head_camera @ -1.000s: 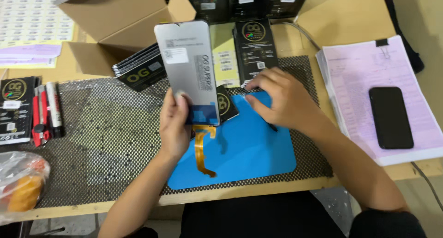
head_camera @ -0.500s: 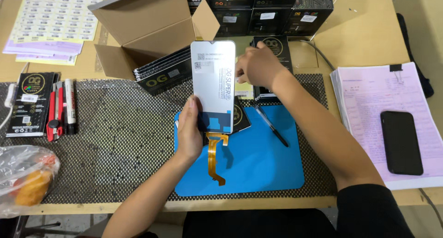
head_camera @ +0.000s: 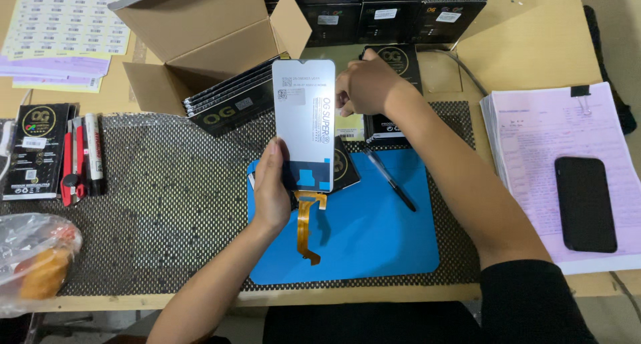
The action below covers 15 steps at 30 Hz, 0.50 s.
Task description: The person places a screen into a protective plastic sleeve, puts it back into a box, and writes on the box with a pen.
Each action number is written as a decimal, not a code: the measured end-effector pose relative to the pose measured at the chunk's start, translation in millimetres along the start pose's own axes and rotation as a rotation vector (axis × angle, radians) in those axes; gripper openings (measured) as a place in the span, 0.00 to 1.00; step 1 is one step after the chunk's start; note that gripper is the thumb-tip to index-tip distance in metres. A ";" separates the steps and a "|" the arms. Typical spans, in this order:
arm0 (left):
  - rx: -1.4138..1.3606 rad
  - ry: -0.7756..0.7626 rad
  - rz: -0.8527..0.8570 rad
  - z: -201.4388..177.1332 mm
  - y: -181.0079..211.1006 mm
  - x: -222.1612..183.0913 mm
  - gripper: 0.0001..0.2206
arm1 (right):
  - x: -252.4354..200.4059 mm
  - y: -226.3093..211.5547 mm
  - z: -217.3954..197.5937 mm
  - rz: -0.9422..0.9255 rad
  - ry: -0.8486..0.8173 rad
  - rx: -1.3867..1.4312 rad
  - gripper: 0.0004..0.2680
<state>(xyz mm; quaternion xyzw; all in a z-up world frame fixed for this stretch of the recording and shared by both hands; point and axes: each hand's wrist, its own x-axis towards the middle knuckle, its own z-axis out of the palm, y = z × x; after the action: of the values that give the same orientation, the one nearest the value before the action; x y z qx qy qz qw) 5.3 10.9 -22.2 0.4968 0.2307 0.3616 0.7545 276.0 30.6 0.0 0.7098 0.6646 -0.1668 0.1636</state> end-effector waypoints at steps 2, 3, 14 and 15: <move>-0.005 0.010 -0.007 -0.2 -1.6 0.7 0.21 | -3.7 -1.4 -4.9 -0.008 -0.011 0.027 0.04; -0.012 0.024 -0.015 -0.3 -2.7 0.6 0.23 | -5.7 -2.3 -6.9 -0.018 -0.027 0.053 0.03; 0.162 0.061 0.148 37.4 42.8 -14.3 0.14 | -25.2 -2.0 6.5 -0.066 0.165 0.104 0.08; 0.158 0.073 0.136 40.4 45.4 -16.9 0.14 | -28.6 -4.3 5.1 -0.068 0.154 0.081 0.07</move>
<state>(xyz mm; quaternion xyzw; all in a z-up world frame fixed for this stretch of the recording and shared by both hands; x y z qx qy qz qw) 8.9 -14.6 35.5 0.5556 0.2516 0.4107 0.6777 269.9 3.2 8.4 0.7036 0.6915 -0.1440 0.0774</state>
